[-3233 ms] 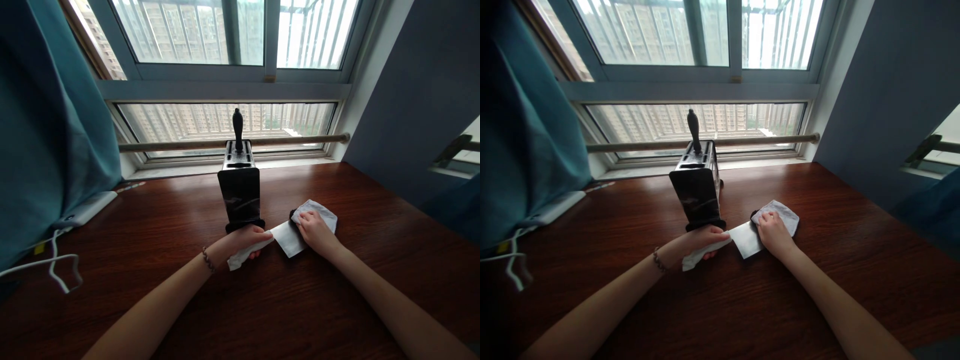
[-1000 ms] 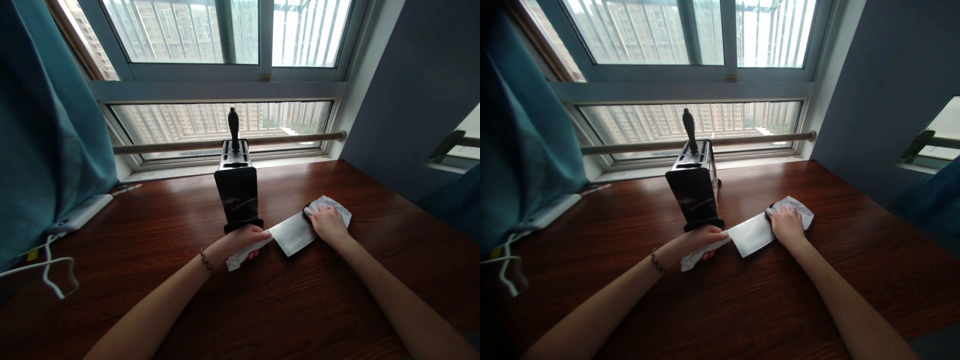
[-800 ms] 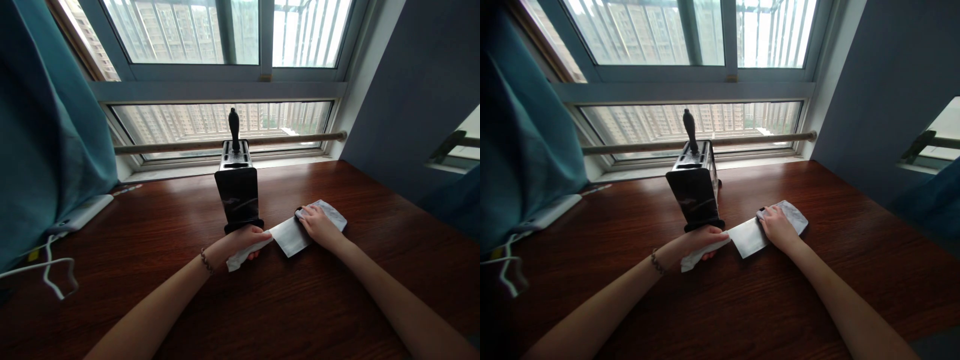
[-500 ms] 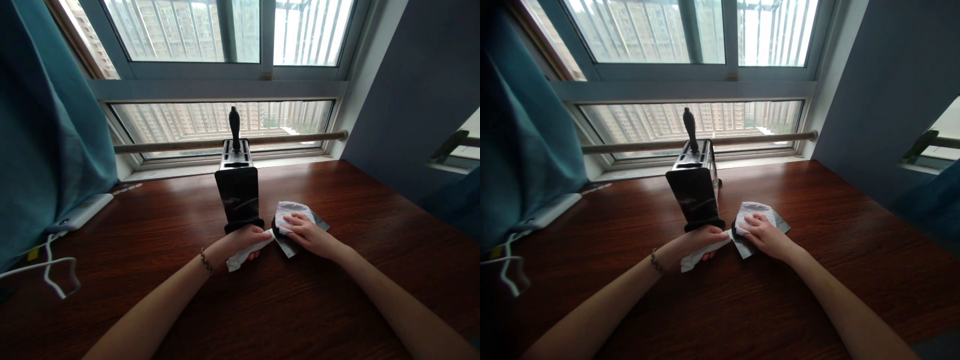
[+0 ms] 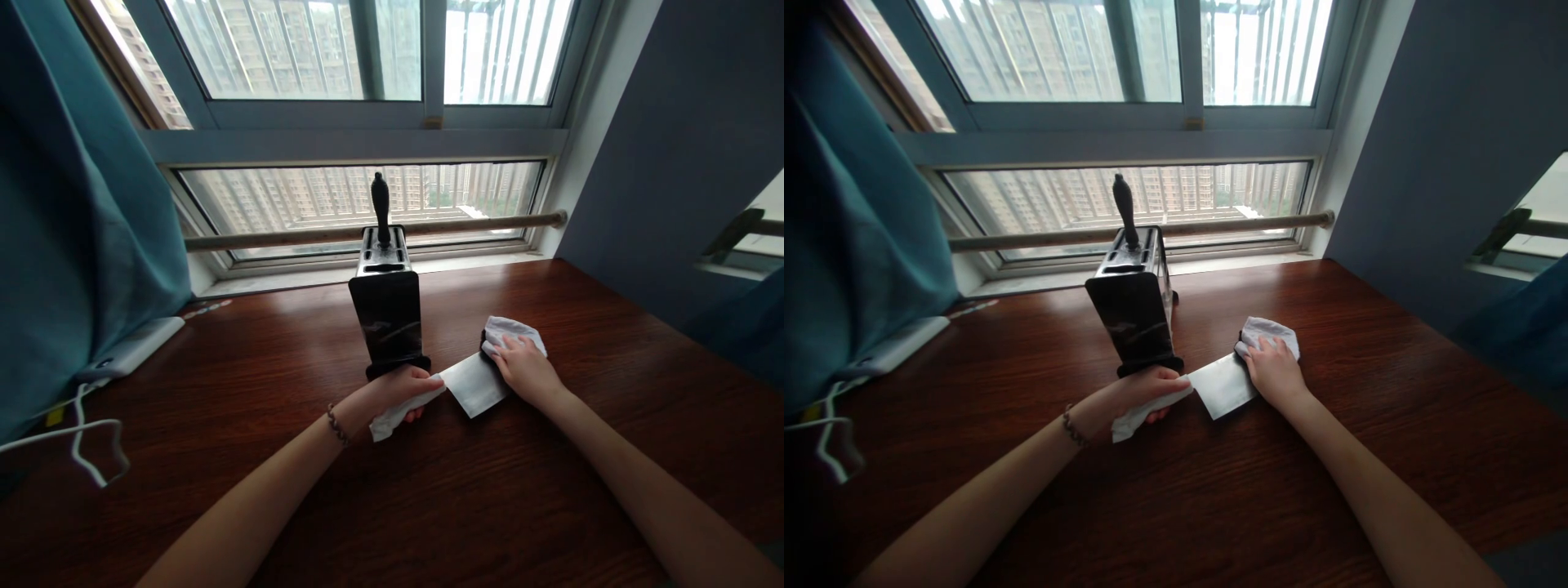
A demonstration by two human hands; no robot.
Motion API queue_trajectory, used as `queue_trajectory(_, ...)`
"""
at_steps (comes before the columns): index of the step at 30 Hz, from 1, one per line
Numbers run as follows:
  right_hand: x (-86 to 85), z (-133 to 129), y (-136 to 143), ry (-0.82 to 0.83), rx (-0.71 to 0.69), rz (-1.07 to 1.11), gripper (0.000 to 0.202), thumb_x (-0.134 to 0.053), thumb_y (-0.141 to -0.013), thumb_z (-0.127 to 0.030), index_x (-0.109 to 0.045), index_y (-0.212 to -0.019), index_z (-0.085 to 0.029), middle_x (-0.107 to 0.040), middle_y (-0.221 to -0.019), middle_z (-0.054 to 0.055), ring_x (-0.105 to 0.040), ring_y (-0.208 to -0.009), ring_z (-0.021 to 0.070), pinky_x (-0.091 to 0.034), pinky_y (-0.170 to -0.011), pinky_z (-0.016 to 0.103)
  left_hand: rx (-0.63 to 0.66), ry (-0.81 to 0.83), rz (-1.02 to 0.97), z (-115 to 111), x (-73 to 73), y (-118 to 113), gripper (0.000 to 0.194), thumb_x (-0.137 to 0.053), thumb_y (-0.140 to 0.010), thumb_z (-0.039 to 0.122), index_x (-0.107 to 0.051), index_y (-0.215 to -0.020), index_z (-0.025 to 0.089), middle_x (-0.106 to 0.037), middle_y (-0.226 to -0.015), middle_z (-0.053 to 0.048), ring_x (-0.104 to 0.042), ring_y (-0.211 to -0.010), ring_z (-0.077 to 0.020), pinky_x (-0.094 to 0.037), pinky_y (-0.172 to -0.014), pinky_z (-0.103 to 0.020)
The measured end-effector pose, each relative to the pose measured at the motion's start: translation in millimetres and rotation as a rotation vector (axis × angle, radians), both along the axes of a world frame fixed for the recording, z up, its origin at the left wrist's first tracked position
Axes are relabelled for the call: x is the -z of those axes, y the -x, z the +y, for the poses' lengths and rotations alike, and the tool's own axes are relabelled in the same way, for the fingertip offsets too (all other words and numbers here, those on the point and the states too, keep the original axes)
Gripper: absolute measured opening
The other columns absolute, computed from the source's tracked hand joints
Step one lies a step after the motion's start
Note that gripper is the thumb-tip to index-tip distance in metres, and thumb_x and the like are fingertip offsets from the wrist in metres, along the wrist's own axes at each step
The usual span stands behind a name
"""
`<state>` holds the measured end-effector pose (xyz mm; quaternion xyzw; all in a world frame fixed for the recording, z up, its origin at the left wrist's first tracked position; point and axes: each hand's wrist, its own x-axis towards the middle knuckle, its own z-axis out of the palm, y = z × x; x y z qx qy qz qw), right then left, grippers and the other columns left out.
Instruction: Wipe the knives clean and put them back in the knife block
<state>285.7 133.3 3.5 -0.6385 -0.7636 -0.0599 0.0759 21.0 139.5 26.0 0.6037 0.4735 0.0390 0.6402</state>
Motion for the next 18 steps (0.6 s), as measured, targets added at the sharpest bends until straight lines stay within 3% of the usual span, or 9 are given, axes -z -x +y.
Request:
queue_trajectory(7, -5.6, -3, -5, -0.074, 0.196, -0.149, 0.036, -0.042, -0.094, -0.026, -0.071, -0.089, -0.006, -0.063, -0.103, 0.017, -0.048, -0.109, 0.0359, -0.043, -0.091, 0.045, -0.006, -0.063, 0.009, 0, 3.3, -1, 0.038, -0.05, -0.087, 0.055, -0.05, -0.074, 0.019, -0.054, -0.053, 0.001, -0.046, -0.04, -0.0115, -0.033, -0.039, -0.022)
queue_trajectory(10, -4.4, -1, -7, -0.089, 0.199, -0.157, 0.035, -0.043, -0.093, -0.024, -0.071, -0.091, -0.004, -0.063, -0.106, 0.018, -0.048, -0.11, 0.0363, -0.042, -0.093, 0.046, -0.005, -0.073, 0.018, 1, 5.3, 0, 0.039, -0.05, -0.086, 0.056, -0.051, -0.074, 0.019, -0.054, -0.053, 0.0, -0.047, -0.041, -0.012, -0.033, -0.039, -0.022)
queue_trajectory(14, 1.9, 2, -5, -0.089, 0.046, -0.084, 0.037, -0.04, -0.094, -0.022, -0.069, -0.1, -0.001, -0.055, -0.125, 0.019, -0.04, -0.123, 0.0352, -0.036, -0.104, 0.044, 0.002, -0.061, 0.025, 1, 2.0, 0, 0.038, -0.049, -0.088, 0.054, -0.051, -0.074, 0.018, -0.054, -0.054, 0.0, -0.046, -0.041, -0.0109, -0.033, -0.04, -0.021)
queue_trajectory(18, 2.9, 0, 3, -0.075, -0.24, 0.09, 0.036, -0.039, -0.094, -0.023, -0.069, -0.105, -0.006, -0.053, -0.132, 0.013, -0.033, -0.129, 0.033, -0.032, -0.109, 0.044, 0.006, -0.016, 0.023, 0, -1.7, -1, 0.036, -0.049, -0.088, 0.053, -0.05, -0.077, 0.019, -0.053, -0.054, 0.002, -0.045, -0.04, -0.0108, -0.032, -0.04, -0.022)
